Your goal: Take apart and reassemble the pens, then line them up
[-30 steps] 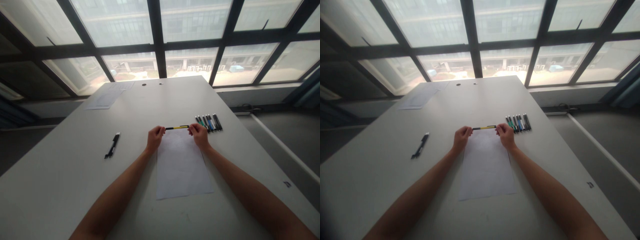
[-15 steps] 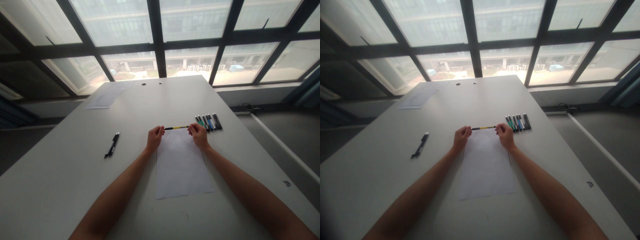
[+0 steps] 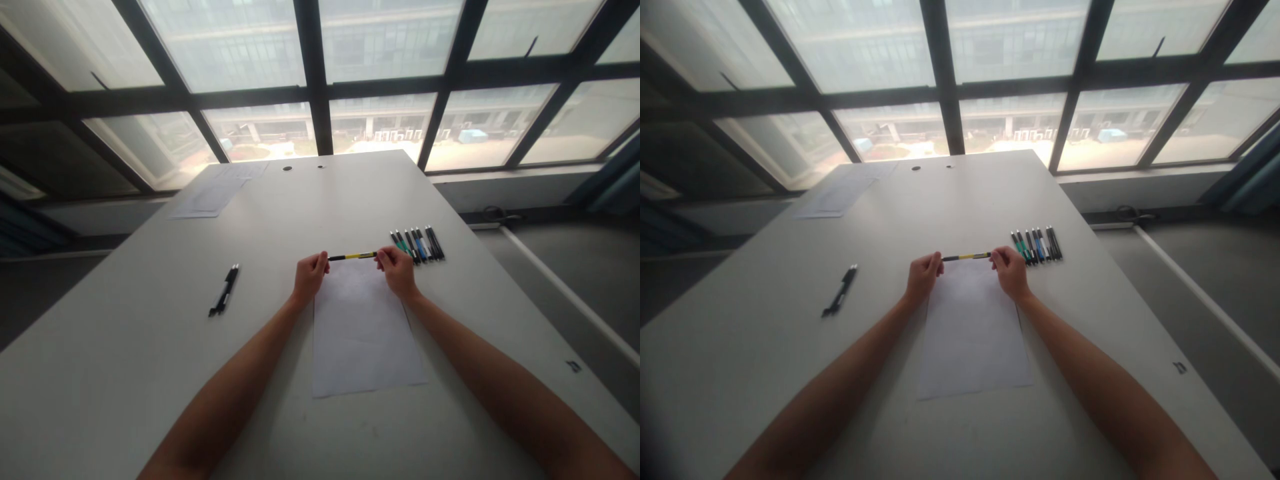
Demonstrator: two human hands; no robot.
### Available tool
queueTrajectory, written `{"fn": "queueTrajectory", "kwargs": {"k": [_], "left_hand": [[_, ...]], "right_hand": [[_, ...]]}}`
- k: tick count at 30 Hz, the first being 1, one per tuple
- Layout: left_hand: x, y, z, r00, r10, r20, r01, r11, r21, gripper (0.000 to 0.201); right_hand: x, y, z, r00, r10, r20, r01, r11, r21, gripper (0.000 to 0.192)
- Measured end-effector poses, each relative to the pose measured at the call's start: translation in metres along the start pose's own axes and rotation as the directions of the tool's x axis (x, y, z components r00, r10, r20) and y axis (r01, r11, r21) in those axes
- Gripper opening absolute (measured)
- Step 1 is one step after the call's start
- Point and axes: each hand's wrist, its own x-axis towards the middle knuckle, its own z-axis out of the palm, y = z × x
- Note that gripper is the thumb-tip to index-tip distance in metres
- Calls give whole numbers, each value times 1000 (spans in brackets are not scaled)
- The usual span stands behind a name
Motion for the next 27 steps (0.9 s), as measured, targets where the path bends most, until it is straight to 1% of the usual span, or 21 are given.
{"fn": "queueTrajectory", "kwargs": {"k": [8,17,27], "left_hand": [[-1,2,0,1000,-11,8,10,1000,14,63],[0,3,0,1000,-23,9,23,1000,-7,66],[-1,0,0,996,-74,39,76,996,-42,71]], "right_hand": [[-1,1,0,1000,-6,9,6,1000,-2,31],[-2,-1,0,1000,-4,24,4,1000,-3,32],[-2,-1,0,999,-8,33,8,1000,-15,35]]}}
